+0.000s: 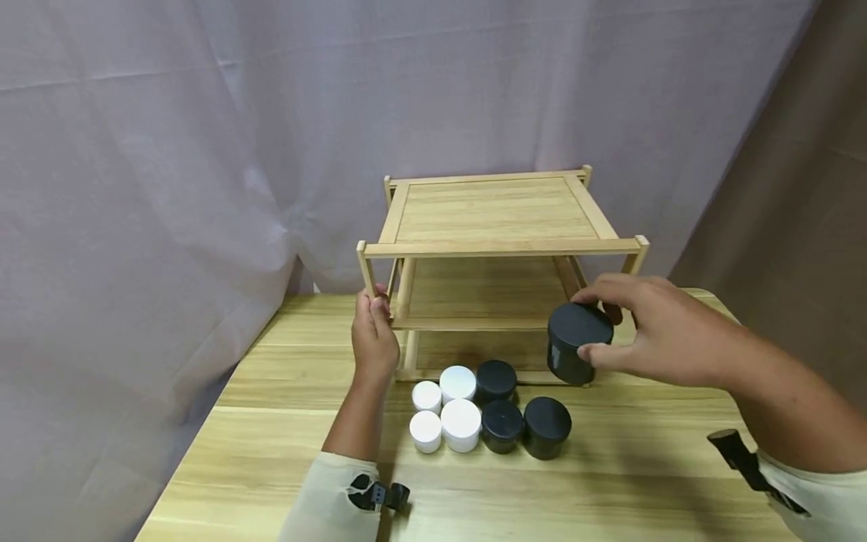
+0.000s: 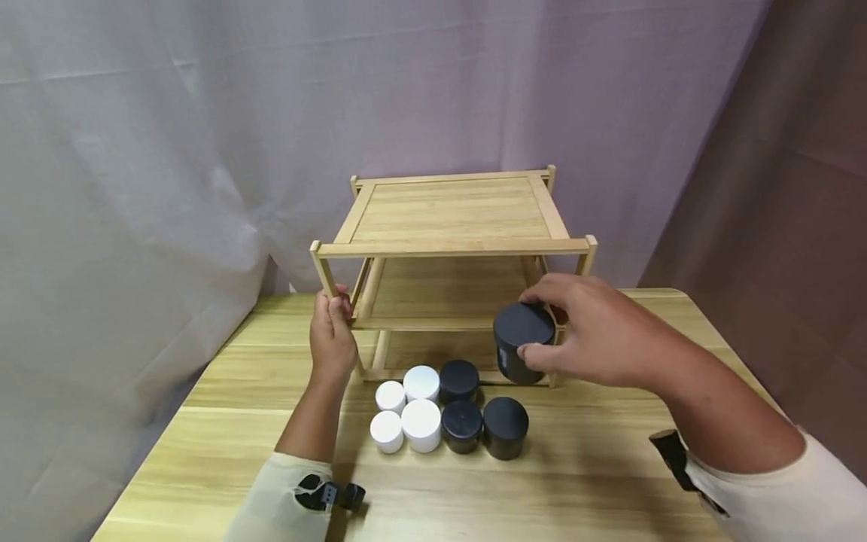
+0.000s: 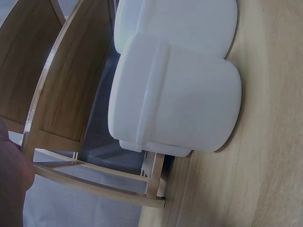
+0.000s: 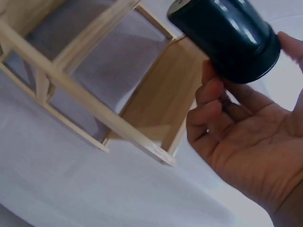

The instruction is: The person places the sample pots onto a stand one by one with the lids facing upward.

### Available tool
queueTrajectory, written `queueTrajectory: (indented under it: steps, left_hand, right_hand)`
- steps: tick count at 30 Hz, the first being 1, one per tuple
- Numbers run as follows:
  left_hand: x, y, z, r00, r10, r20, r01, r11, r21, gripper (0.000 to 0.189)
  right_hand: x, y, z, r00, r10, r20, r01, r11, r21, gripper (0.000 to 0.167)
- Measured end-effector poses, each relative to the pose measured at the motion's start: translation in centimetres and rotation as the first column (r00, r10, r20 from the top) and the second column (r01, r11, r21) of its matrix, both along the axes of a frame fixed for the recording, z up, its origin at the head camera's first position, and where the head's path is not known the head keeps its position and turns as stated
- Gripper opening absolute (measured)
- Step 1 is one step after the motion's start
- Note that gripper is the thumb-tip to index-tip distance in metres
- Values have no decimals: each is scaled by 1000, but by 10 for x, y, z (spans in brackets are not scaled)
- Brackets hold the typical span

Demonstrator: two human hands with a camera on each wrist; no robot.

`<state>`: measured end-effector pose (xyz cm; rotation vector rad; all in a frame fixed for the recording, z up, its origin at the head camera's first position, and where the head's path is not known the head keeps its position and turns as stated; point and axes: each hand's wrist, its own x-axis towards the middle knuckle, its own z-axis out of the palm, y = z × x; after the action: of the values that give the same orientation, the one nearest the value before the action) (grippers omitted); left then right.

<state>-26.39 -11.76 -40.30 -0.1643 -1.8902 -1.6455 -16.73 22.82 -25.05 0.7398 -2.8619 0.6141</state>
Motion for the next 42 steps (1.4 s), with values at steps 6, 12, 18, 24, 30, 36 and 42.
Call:
queueTrajectory:
  steps: [6, 12, 18, 24, 30, 36, 42]
  left_hand:
    - [0, -7, 0, 1000, 1, -10, -1, 1000, -10, 30]
    - [2, -5, -1, 1000, 9, 3, -9, 1000, -5, 30]
    - [2, -5, 0, 1000, 19, -17, -19, 1000, -7, 30]
    - [1, -6, -2, 1000, 24, -16, -24, 1000, -7, 28]
    - [0, -7, -2, 999, 25, -30, -25, 1000, -15, 29]
    - [-1, -6, -3, 999, 22, -30, -22, 1000, -8, 27]
    - [-1, -5, -3, 999, 17, -29, -17, 1000, -3, 28]
  right_hand:
    - [-11, 0, 19, 988, 153, -13, -153, 987, -47, 42]
    - [-23, 6, 27, 945, 326, -18, -326, 939, -106, 44]
    - [-33, 9, 37, 931, 361, -43, -364, 922, -135, 50]
    - [-39, 9, 59, 943, 327, -63, -332, 938, -103, 47]
    - [-48, 6, 81, 953, 286, -99, -293, 954, -65, 42]
    - [-61, 6, 96, 969, 231, -86, -236, 970, -52, 44]
    - [-77, 3, 108, 991, 131, 8, -130, 989, -75, 48]
